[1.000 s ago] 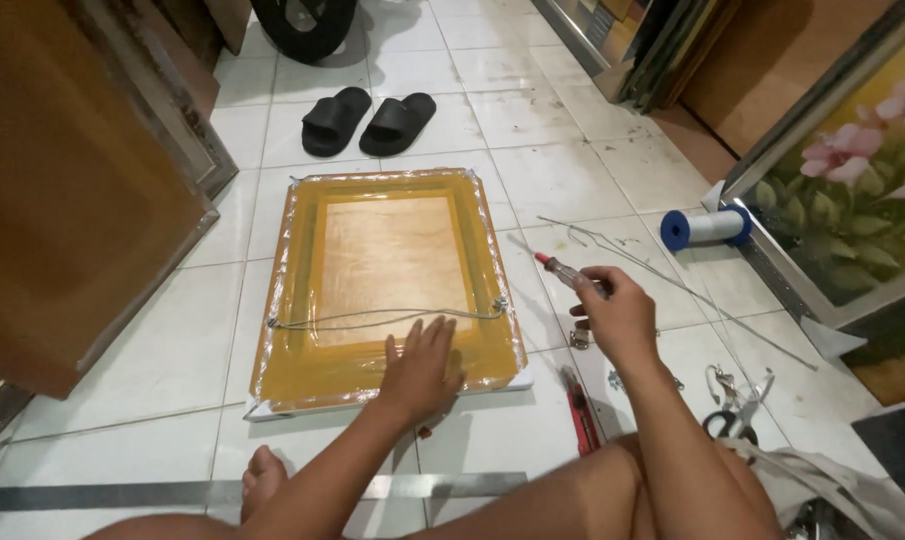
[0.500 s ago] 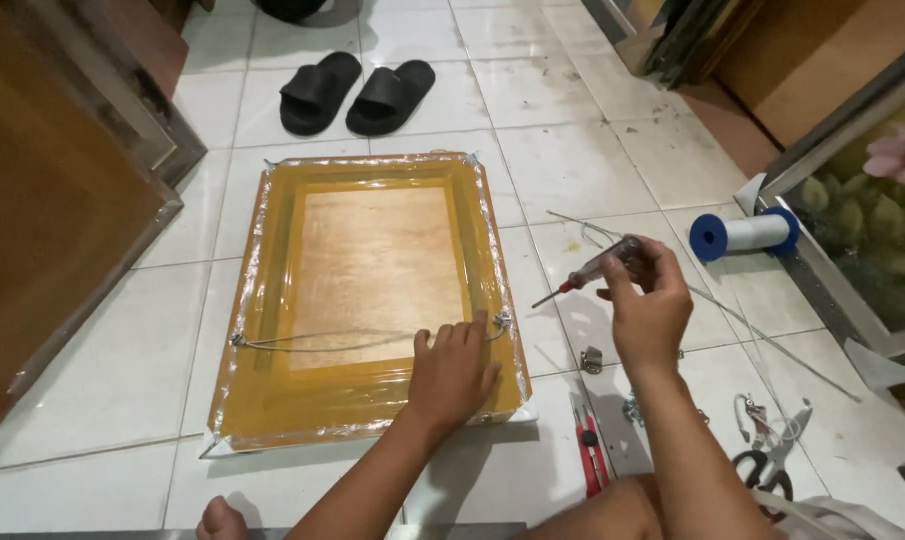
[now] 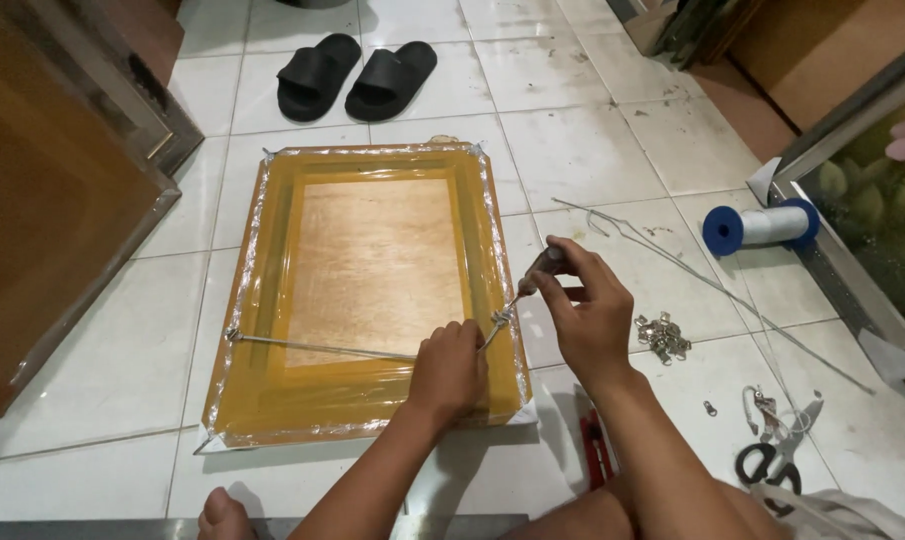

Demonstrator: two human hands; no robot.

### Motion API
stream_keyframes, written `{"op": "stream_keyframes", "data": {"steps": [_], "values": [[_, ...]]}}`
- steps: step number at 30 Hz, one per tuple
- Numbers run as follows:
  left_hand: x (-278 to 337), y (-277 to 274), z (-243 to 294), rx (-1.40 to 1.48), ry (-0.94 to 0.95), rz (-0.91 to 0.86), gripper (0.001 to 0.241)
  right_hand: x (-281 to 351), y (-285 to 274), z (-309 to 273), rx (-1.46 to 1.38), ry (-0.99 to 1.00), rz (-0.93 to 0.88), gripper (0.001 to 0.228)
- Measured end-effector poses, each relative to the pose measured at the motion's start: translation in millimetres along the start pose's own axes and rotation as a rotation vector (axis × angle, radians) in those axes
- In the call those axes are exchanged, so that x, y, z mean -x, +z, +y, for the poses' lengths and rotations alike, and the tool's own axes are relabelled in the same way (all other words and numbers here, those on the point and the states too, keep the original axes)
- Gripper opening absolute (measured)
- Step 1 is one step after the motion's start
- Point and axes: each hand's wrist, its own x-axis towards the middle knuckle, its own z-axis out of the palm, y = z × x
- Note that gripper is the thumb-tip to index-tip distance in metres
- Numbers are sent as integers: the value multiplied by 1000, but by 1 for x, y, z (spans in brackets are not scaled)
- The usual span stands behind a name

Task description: The person sits on the floor and uses a screwdriver to attach a metal wire to the back of a wooden picture frame. They tighten the wire at both ends and then remove the excess wire.

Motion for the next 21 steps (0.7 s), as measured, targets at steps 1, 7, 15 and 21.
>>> {"op": "stream_keyframes", "data": {"steps": [1, 7, 15, 21], "values": [[7, -5, 7, -1, -1, -1, 16, 1, 1, 0, -1, 1, 0, 41], [23, -12, 24, -170, 98, 79, 57, 4, 6, -1, 27, -44, -34, 42], [23, -7, 20, -131, 97, 105, 58, 0, 7, -9, 110, -5, -45, 39], [25, -1, 21, -151, 119, 169, 62, -15, 4, 0, 259, 42, -12, 39]]}}
